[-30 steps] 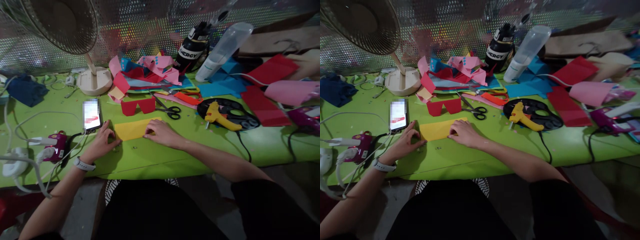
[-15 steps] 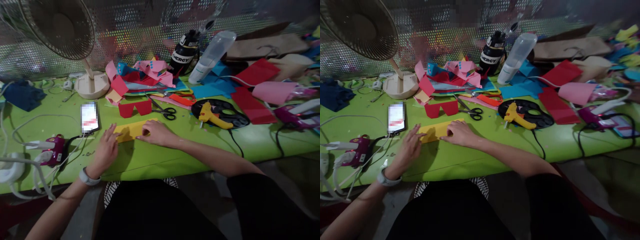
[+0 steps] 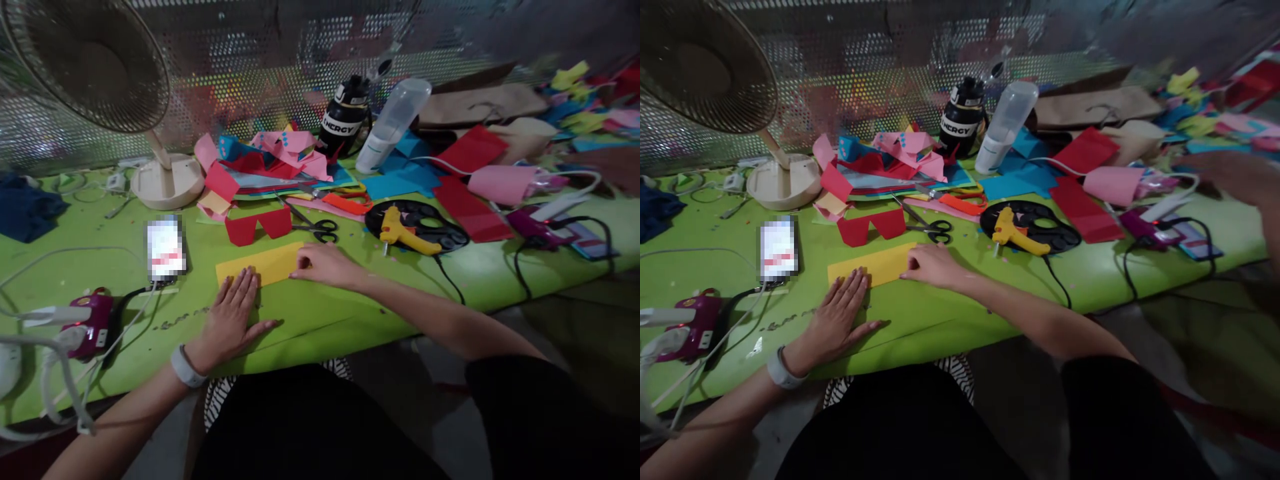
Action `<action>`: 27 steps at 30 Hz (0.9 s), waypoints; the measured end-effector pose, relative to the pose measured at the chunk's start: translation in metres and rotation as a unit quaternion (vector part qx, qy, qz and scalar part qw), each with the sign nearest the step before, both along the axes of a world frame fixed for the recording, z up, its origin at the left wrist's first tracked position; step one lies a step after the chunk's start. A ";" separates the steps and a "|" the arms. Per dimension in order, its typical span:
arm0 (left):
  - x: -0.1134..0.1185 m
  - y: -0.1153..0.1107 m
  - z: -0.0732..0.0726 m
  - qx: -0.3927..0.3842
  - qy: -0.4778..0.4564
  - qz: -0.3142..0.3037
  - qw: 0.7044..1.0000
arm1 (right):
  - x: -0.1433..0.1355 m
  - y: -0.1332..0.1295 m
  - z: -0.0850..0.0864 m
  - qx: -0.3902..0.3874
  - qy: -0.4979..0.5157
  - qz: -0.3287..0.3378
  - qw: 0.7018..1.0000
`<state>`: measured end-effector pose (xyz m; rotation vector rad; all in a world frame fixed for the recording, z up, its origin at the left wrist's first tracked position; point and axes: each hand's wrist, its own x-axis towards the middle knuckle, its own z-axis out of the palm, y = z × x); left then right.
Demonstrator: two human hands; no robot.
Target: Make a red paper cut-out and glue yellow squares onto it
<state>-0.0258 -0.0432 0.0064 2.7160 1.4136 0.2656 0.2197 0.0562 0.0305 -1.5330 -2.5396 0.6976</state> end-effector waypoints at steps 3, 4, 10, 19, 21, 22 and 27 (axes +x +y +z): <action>0.001 0.000 0.000 0.010 0.008 -0.001 1.000 | 0.025 0.006 0.001 -0.046 -0.003 -0.048 0.998; 0.001 0.000 0.000 0.014 0.010 -0.002 1.000 | 0.033 0.008 0.001 -0.065 0.000 -0.059 0.996; -0.014 0.002 -0.001 0.024 0.034 -0.003 0.999 | 0.066 0.020 0.009 -0.089 0.018 -0.102 0.991; 0.011 0.011 0.005 0.079 0.039 0.048 0.995 | 0.039 0.049 -0.004 0.046 0.168 -0.137 0.975; 0.036 0.012 0.009 0.071 0.034 0.040 0.996 | 0.028 0.047 -0.013 0.056 0.182 -0.103 0.976; 0.047 0.013 0.011 0.065 0.030 0.031 0.997 | 0.025 0.046 -0.016 0.063 0.190 -0.089 0.976; 0.089 0.013 0.015 0.046 0.025 -0.003 0.999 | 0.025 0.046 -0.022 0.104 0.199 -0.093 0.970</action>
